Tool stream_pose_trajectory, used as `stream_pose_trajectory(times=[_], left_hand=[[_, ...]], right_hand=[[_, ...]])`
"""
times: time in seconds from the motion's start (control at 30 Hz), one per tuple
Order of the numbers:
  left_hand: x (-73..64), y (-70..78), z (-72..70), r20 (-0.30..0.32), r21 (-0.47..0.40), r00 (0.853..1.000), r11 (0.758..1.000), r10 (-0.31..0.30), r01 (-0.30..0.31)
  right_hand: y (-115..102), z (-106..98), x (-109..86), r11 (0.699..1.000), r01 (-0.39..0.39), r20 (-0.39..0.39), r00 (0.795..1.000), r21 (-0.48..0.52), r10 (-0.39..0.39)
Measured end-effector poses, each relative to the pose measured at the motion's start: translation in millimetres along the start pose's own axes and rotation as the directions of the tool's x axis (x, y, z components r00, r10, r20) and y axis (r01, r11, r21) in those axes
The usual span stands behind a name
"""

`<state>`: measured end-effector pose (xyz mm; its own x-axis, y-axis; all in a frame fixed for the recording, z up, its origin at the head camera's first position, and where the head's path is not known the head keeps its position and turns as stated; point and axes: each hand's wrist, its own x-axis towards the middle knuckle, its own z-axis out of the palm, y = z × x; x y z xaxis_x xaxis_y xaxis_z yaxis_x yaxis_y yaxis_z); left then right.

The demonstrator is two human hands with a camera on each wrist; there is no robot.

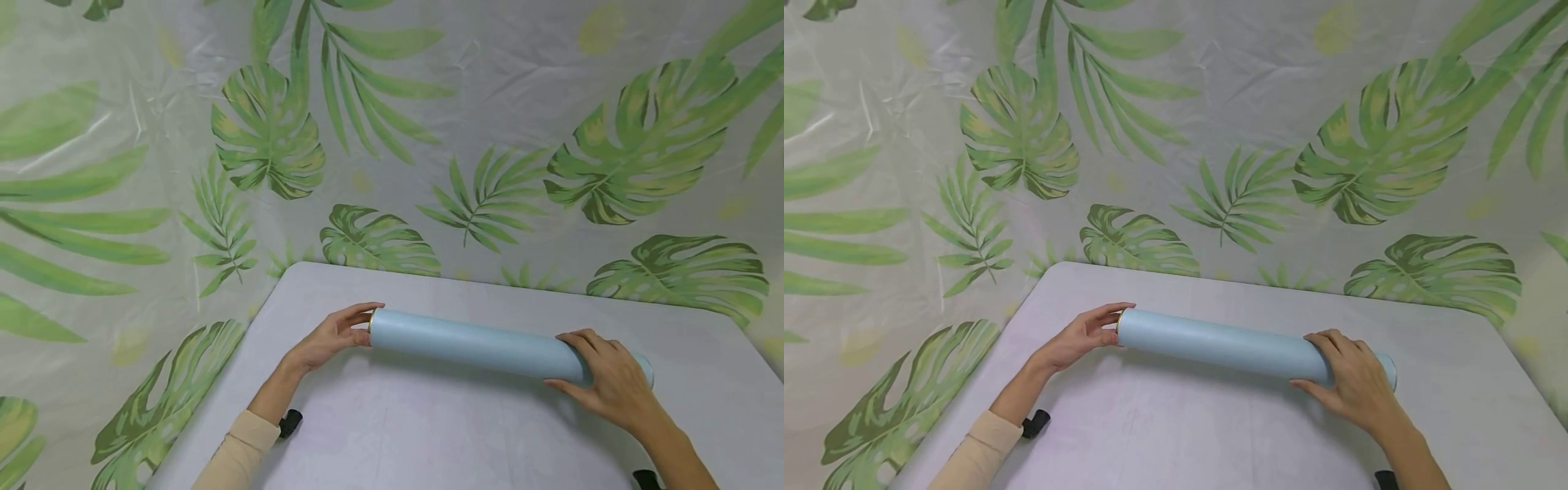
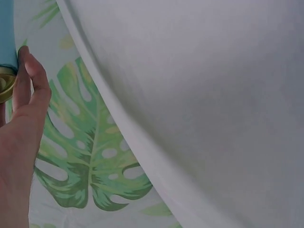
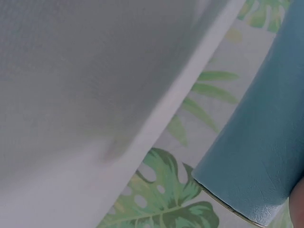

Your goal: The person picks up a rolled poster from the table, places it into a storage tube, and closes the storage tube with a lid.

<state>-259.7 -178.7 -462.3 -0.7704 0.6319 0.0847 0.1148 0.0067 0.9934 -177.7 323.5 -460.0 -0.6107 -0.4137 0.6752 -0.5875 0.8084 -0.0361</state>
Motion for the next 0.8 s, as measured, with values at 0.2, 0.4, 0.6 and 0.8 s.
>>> stream_pose_trajectory(times=[0.2, 0.4, 0.6, 0.8], left_hand=[[1.2, -0.3, 1.9, -0.057, -0.022, 0.998, 0.999, 0.032, -0.034], [-0.4, -0.7, 3.7, -0.090, -0.047, 0.995, 0.998, 0.037, -0.042], [-2.3, 2.2, 2.5, -0.041, -0.057, 0.999, 0.998, 0.015, -0.017], [-1.8, 3.9, 2.6, 0.010, -0.005, 1.000, 1.000, 0.016, -0.015]], right_hand=[[-1.8, -3.1, 2.5, 0.999, -0.017, -0.009, 1.000, 0.039, 0.017], [-4.6, -5.8, 6.6, 0.998, -0.021, -0.029, 0.999, 0.061, 0.023], [-6.6, -10.5, 11.3, 0.998, -0.017, -0.035, 0.999, 0.068, 0.019], [-2.8, -10.7, 11.8, 0.998, -0.006, -0.037, 0.999, 0.066, 0.008]])
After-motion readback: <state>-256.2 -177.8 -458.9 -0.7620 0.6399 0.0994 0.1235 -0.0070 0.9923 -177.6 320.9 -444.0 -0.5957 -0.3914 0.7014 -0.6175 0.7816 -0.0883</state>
